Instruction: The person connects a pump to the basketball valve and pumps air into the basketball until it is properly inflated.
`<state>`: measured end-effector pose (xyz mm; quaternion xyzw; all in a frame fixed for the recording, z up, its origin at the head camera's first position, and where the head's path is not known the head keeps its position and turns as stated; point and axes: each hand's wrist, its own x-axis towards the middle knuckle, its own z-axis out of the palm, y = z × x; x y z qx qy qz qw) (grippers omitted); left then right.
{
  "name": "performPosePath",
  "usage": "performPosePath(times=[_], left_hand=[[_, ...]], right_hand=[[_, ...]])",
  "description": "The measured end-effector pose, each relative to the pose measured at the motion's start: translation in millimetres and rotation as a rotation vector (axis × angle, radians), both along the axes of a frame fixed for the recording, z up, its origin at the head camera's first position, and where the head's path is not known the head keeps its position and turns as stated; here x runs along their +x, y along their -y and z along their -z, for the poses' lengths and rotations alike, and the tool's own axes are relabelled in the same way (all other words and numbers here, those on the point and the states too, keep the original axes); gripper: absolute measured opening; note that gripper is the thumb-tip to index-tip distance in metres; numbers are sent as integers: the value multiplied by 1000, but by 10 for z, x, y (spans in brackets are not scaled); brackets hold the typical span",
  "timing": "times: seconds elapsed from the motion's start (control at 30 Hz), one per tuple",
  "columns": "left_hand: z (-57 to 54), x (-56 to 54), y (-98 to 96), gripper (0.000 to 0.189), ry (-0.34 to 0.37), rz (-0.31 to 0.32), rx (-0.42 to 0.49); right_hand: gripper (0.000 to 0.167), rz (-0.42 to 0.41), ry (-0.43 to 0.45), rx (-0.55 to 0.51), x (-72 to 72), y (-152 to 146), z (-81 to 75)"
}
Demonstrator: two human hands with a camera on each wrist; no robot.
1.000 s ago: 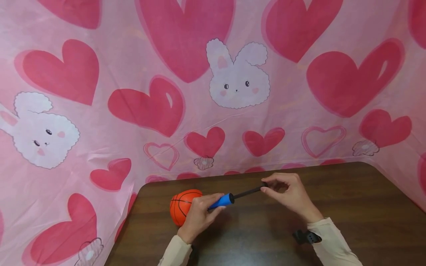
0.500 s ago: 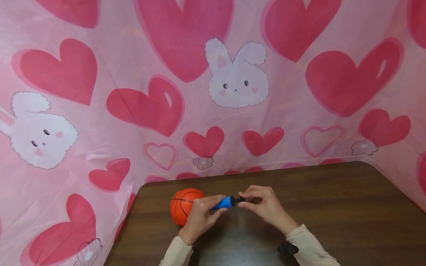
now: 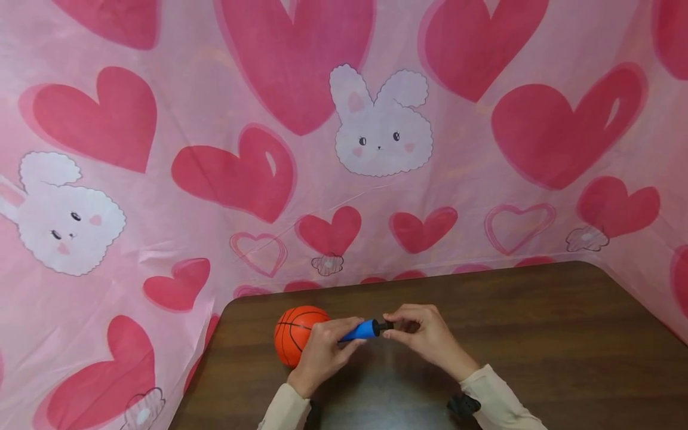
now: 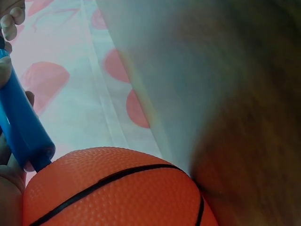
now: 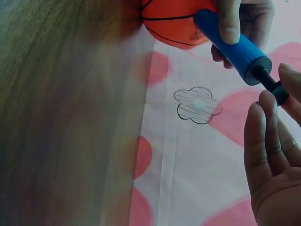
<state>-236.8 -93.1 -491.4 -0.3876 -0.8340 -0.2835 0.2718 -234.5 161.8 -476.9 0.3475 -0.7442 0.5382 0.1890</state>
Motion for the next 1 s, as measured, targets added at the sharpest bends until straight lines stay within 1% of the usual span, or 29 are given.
performPosePath(times=[0.17, 0.33, 0.5, 0.6, 0.73, 0.87, 0.97, 1.0], left_hand=[[1, 6, 10, 37, 10, -7, -5], [5, 3, 12, 36, 16, 1, -2], [5, 0, 2, 36, 11, 14, -7], [-1, 0, 1, 36, 4, 16, -6], [-20, -5, 19, 37, -10, 5, 5], [-39, -19, 55, 39, -12, -4, 12], [-45, -30, 91, 40, -1, -16, 20], [-45, -33, 104, 41, 1, -21, 24]], right_hand=[[32, 4, -46, 15, -5, 3, -11], [34, 15, -90, 34, -4, -21, -35], [36, 16, -112, 44, -7, -60, -68], [36, 13, -120, 52, -12, -97, -95], [39, 37, -113, 60, -26, -192, -148], [42, 59, -100, 60, -36, -316, -228], [44, 67, -93, 50, -33, -403, -299], [44, 67, -102, 45, -33, -429, -320]])
